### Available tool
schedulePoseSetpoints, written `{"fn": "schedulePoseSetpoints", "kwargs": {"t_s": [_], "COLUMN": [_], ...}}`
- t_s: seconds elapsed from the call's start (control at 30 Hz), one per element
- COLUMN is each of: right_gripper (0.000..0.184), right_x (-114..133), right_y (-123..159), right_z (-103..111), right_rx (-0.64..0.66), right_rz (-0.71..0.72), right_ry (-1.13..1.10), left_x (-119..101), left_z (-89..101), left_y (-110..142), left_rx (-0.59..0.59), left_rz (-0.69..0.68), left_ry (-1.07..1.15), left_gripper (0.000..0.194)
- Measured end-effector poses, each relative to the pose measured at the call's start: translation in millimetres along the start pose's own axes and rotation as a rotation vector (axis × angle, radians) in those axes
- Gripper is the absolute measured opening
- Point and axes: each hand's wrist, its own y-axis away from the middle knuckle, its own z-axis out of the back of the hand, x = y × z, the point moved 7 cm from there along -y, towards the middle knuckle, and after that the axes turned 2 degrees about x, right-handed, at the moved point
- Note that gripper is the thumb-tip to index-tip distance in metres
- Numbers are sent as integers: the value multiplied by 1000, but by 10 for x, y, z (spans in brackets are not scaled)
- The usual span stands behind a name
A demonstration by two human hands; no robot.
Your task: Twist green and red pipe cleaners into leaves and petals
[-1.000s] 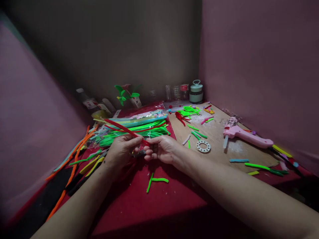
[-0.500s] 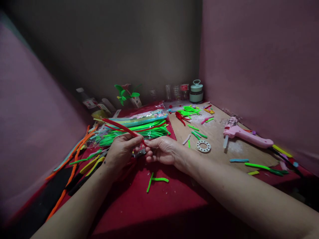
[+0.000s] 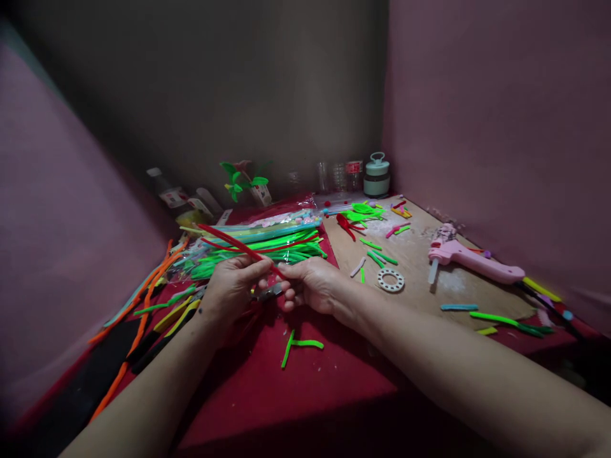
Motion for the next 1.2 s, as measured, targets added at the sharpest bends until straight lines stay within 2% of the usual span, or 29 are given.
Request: {"fn": "schedulePoseSetpoints", "kwargs": {"t_s": [0.1, 0.27, 0.4, 0.53, 0.73, 0.8, 0.87, 0.93, 1.07, 1.2], "right_gripper": [24, 12, 14, 25, 27, 23, 18, 12, 10, 9], "right_x": [58, 122, 91, 176, 181, 155, 107, 48, -35, -35], "right_y": [0, 4, 4, 35, 46, 33, 7, -25, -88, -126], "right_z": [40, 14, 38, 29, -7, -25, -41, -24, 7, 32], "right_rx": [-7, 76, -23, -152, -175, -97, 14, 71, 89, 17], "right_rz": [67, 209, 166, 254, 280, 274, 233, 154, 43, 81], "right_ry": [8, 135, 308, 488, 542, 473, 308, 128, -68, -93], "left_x": [-7, -9, -1, 24, 77, 83, 93, 104, 117, 98], "left_z": [42, 4, -39, -58, -66, -72, -82, -86, -81, -77], "left_y": [-16, 8, 37, 47, 44, 38, 34, 29, 25, 35], "left_rx": [-15, -4, -1, -1, 17, 36, 54, 58, 46, 35], "left_rz": [-13, 13, 47, 83, 141, 143, 150, 158, 166, 160], "left_ry": [-4, -8, -23, 1, 73, 74, 93, 121, 146, 157], "left_gripper": [21, 20, 21, 21, 22, 22, 23, 23, 21, 20]}}
